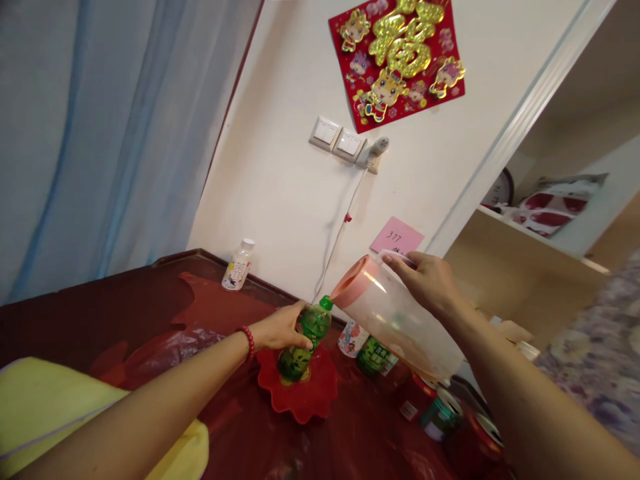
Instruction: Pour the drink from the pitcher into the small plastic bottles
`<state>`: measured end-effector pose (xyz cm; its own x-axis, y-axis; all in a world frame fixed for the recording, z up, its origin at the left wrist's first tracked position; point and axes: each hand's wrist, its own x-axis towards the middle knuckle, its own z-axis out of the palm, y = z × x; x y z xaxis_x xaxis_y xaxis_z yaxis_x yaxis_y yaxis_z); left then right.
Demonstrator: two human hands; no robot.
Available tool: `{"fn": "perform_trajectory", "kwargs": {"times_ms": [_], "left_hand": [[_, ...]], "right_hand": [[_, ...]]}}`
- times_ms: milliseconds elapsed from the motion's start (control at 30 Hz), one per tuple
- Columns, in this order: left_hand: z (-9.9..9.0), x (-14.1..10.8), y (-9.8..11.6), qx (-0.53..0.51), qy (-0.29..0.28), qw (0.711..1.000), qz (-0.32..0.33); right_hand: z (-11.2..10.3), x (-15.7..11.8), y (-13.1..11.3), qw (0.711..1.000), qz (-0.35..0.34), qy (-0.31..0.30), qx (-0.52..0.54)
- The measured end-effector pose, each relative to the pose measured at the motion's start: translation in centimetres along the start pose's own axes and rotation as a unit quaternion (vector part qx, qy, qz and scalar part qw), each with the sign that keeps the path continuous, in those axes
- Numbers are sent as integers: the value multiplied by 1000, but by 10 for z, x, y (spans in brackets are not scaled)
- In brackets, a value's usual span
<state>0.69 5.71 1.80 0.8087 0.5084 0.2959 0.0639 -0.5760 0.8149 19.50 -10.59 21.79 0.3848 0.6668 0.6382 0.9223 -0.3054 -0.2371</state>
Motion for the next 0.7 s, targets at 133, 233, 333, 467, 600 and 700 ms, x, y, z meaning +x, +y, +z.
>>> {"fn": "perform_trajectory", "kwargs": {"times_ms": [133,233,333,467,600,700], "left_hand": [[0,-1,1,-3,-4,1000,-3],[0,-1,2,-4,-4,1000,-4],[0,-1,3,3,3,1000,-8],[-1,-2,4,5,3,1000,-8],[-1,-3,3,2,4,1000,-7],[0,-4,4,0,4,1000,-7]], "right_hand": [[-1,3,0,1000,-9,-11,-7],[-2,5,-2,1000,-17,-20,-17],[-3,6,-5,999,-21,-18,-21],[-4,8,-8,999,-20,-21,-40],[-5,11,-9,998,-16,-29,-55],[-5,12,-7,998,-14,-31,-60]]}}
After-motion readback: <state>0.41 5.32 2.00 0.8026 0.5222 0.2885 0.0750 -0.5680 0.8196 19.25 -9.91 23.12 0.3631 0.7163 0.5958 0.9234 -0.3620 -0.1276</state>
